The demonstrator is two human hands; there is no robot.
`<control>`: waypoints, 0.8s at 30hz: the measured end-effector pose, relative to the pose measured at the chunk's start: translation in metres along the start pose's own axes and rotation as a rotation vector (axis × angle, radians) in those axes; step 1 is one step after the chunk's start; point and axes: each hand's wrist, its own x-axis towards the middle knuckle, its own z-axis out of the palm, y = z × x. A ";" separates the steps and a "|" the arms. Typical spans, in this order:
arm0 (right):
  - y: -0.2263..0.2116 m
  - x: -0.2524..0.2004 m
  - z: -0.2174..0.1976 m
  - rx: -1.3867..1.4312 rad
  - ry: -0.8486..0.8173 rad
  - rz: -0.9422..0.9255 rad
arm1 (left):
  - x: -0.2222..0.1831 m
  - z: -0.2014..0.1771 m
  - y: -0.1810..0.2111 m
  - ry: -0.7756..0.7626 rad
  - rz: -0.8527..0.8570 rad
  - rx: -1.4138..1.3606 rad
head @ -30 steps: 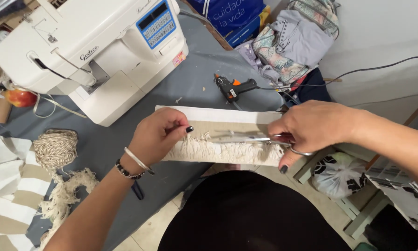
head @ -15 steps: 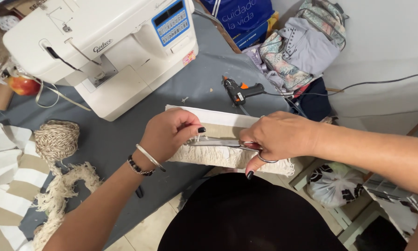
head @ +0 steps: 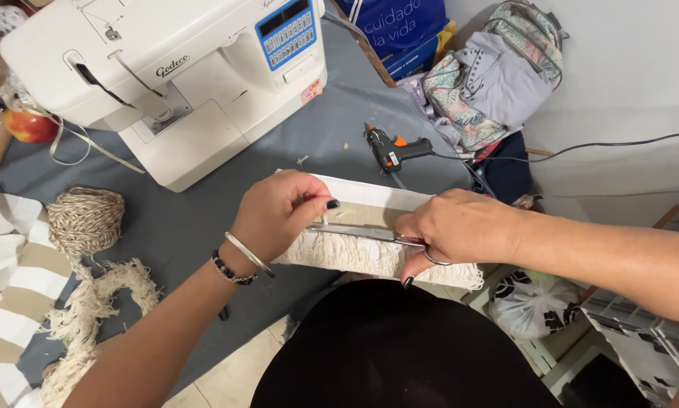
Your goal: Trimming the decorative fringe on a fabric basket using scissors
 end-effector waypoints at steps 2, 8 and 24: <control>0.003 -0.002 0.002 0.024 0.004 0.008 | -0.001 -0.003 -0.001 0.015 0.002 0.005; 0.012 -0.009 0.005 0.122 -0.018 0.046 | -0.007 -0.031 0.015 -0.140 -0.039 -0.167; 0.023 -0.010 0.012 0.258 0.046 -0.042 | -0.006 0.005 -0.015 -0.102 0.069 0.010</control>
